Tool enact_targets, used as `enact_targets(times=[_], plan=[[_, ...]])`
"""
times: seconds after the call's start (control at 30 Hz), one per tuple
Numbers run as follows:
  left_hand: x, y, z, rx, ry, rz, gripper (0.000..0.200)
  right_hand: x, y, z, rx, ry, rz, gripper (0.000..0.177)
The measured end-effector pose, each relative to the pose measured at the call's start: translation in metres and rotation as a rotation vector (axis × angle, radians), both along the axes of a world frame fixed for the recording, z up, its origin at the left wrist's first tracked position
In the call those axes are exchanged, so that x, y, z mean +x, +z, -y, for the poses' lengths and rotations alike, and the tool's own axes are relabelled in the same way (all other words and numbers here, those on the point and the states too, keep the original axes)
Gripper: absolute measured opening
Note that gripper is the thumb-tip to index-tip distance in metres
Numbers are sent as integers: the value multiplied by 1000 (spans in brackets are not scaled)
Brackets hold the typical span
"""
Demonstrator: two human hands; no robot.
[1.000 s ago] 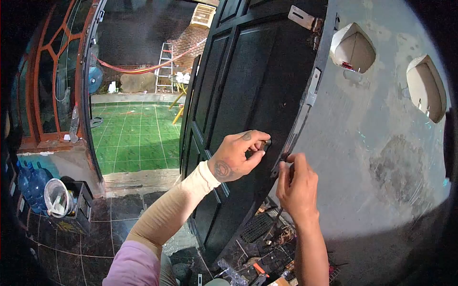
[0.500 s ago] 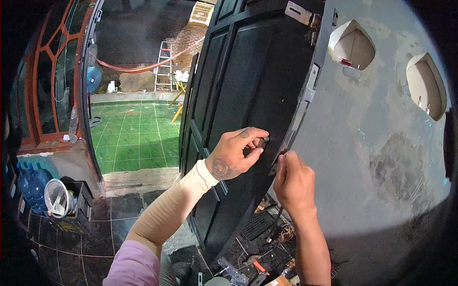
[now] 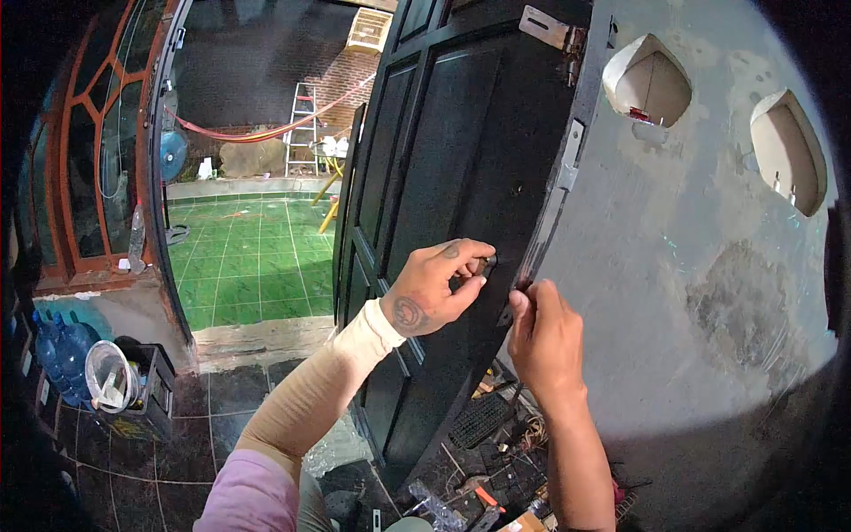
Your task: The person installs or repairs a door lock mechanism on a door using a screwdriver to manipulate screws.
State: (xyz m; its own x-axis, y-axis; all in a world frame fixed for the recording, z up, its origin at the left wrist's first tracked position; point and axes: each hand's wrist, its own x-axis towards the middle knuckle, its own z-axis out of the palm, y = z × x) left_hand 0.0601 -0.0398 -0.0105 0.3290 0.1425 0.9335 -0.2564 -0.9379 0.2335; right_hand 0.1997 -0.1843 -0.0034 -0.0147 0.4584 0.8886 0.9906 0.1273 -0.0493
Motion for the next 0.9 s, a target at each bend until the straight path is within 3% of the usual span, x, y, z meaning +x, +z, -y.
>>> enact_targets(times=[0.1,0.3,0.5,0.6,0.8,0.9], plan=[[-1,0,1,3,13,5,35,-1,-4,-3,57,115,-20,13],[-2,3,1,-2,-4,-12,35,-3,-2,-2,-38,-92,38,13],[-1,2,0,5,-16,-7,36,-5,5,3,-93,-87,-33,14],[0,1,-1,-2,-13,-4,38,-2,3,3,-9,56,-14,18],[-2,3,1,-16,-13,-11,37,0,3,-2,-90,-82,-17,15],[-2,3,4,-22,-1,0,36,-2,3,2,-48,35,-51,13]])
